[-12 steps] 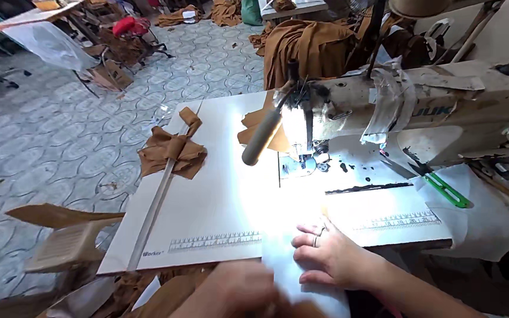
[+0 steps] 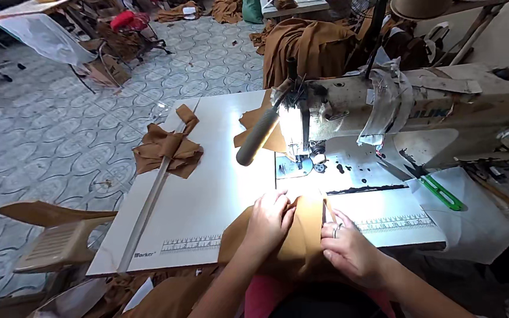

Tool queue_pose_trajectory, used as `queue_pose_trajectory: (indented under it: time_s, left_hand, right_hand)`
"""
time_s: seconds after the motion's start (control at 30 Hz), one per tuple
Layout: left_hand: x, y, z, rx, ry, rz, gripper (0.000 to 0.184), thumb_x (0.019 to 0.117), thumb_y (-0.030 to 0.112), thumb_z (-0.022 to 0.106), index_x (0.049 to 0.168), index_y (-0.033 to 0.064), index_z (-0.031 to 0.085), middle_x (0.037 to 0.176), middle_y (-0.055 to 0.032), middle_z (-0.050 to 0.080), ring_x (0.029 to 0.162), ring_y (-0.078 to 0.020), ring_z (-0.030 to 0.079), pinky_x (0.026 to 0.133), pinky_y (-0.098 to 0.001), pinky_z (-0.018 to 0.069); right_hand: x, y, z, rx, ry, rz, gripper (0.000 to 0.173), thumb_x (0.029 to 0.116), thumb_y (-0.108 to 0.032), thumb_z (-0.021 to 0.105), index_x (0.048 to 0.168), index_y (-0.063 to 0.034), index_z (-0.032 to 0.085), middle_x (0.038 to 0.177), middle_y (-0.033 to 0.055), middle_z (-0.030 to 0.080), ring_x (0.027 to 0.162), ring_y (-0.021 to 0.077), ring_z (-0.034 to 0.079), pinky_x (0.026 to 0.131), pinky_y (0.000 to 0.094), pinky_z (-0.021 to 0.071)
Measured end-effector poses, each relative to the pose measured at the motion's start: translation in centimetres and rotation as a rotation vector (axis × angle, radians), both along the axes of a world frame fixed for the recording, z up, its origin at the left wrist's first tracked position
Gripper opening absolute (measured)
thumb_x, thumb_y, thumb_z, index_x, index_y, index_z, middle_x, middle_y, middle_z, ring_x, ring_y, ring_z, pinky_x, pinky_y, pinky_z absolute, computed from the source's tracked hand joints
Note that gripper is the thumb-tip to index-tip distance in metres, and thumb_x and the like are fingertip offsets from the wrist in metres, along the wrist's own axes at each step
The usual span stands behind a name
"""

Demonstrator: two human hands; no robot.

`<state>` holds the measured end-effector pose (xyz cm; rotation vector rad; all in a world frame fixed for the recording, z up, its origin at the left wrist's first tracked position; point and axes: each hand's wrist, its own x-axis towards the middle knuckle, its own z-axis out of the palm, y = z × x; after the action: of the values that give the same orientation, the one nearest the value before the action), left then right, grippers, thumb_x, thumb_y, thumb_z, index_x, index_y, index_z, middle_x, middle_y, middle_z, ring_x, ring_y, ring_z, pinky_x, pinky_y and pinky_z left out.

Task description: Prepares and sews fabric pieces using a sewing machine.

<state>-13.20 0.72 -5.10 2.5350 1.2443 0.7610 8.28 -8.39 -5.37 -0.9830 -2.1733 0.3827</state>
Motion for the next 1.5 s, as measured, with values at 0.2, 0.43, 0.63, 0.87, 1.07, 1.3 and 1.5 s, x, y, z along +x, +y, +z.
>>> queue_pose_trajectory:
  time_s: [0.2, 0.43, 0.63, 0.87, 1.07, 1.3, 1.5]
  left_hand:
    - [-0.2, 0.0, -1.0, 0.316, -0.056, -0.077, 0.020, 0.0926, 0.023, 0.061, 0.086, 0.0120, 0.076, 0.103, -0.0076, 0.077, 0.092, -0.0260, 0.072, 0.076, -0.0426, 0.0547]
    - [-0.1, 0.0, -1.0, 0.345, -0.100, -0.096, 0.022, 0.0924, 0.026, 0.062, 0.085, 0.0127, 0.078, 0.100, -0.0095, 0.077, 0.086, -0.0251, 0.073, 0.073, -0.0349, 0.0577]
    - [-1.2, -1.2, 2.3, 0.052, -0.241, -0.241, 0.026, 0.0918, 0.027, 0.064, 0.081, 0.0061, 0.075, 0.076, -0.0054, 0.073, 0.071, -0.0145, 0.070, 0.067, -0.0334, 0.0561]
    - [-2.9, -4.1, 9.2, 0.108, -0.297, -0.443, 0.018, 0.0909, 0.029, 0.067, 0.082, 0.0135, 0.066, 0.076, 0.0024, 0.066, 0.077, -0.0049, 0.058, 0.070, -0.0158, 0.0416]
    - [-1.7, -4.4, 6.7, 0.117, -0.286, -0.303, 0.012, 0.0860, 0.025, 0.068, 0.080, 0.0146, 0.067, 0.077, 0.0007, 0.069, 0.082, -0.0085, 0.065, 0.089, -0.0274, 0.0432]
    - [-1.3, -4.9, 5.8, 0.064, -0.403, -0.266, 0.009, 0.0857, 0.021, 0.070, 0.083, 0.0134, 0.066, 0.078, 0.0022, 0.070, 0.083, -0.0012, 0.067, 0.105, -0.0248, 0.0395]
    - [-0.9, -5.3, 5.4, 0.033, -0.449, -0.242, 0.010, 0.0850, 0.019, 0.071, 0.082, 0.0122, 0.064, 0.076, 0.0020, 0.070, 0.080, 0.0007, 0.067, 0.106, -0.0234, 0.0392]
  right_hand:
    - [-1.1, -0.2, 0.7, -0.113, 0.023, -0.357, 0.039, 0.0897, -0.037, 0.065, 0.066, -0.0058, 0.065, 0.076, 0.0094, 0.066, 0.078, 0.0245, 0.068, 0.088, 0.0544, 0.0460]
    - [0.7, 0.5, 2.4, -0.323, -0.108, -0.404, 0.036, 0.0849, -0.040, 0.074, 0.087, -0.0042, 0.075, 0.108, 0.0163, 0.072, 0.107, 0.0370, 0.068, 0.094, 0.0687, 0.0417]
    - [-0.2, 1.9, 3.0, -0.242, 0.331, -0.316, 0.029, 0.0943, -0.027, 0.066, 0.090, -0.0005, 0.077, 0.106, 0.0109, 0.074, 0.107, 0.0168, 0.067, 0.097, 0.0403, 0.0493]
    - [-0.8, 0.4, 7.1, -0.176, 0.681, 0.004, 0.019, 0.0941, -0.029, 0.072, 0.090, -0.0112, 0.072, 0.102, -0.0072, 0.069, 0.102, -0.0082, 0.061, 0.088, 0.0112, 0.0523]
    - [-0.5, 0.8, 5.7, -0.118, 0.633, -0.127, 0.020, 0.0871, -0.024, 0.079, 0.081, -0.0066, 0.070, 0.092, -0.0034, 0.072, 0.097, -0.0048, 0.065, 0.086, 0.0124, 0.0528]
    - [0.3, 0.6, 5.6, -0.221, 0.660, -0.132, 0.018, 0.0852, -0.022, 0.079, 0.081, -0.0062, 0.073, 0.093, -0.0060, 0.071, 0.094, -0.0066, 0.064, 0.085, 0.0121, 0.0532]
    - [-0.1, 0.7, 5.8, -0.198, 0.738, -0.148, 0.019, 0.0823, -0.017, 0.082, 0.081, -0.0145, 0.063, 0.084, -0.0130, 0.069, 0.084, -0.0076, 0.065, 0.077, 0.0119, 0.0540]
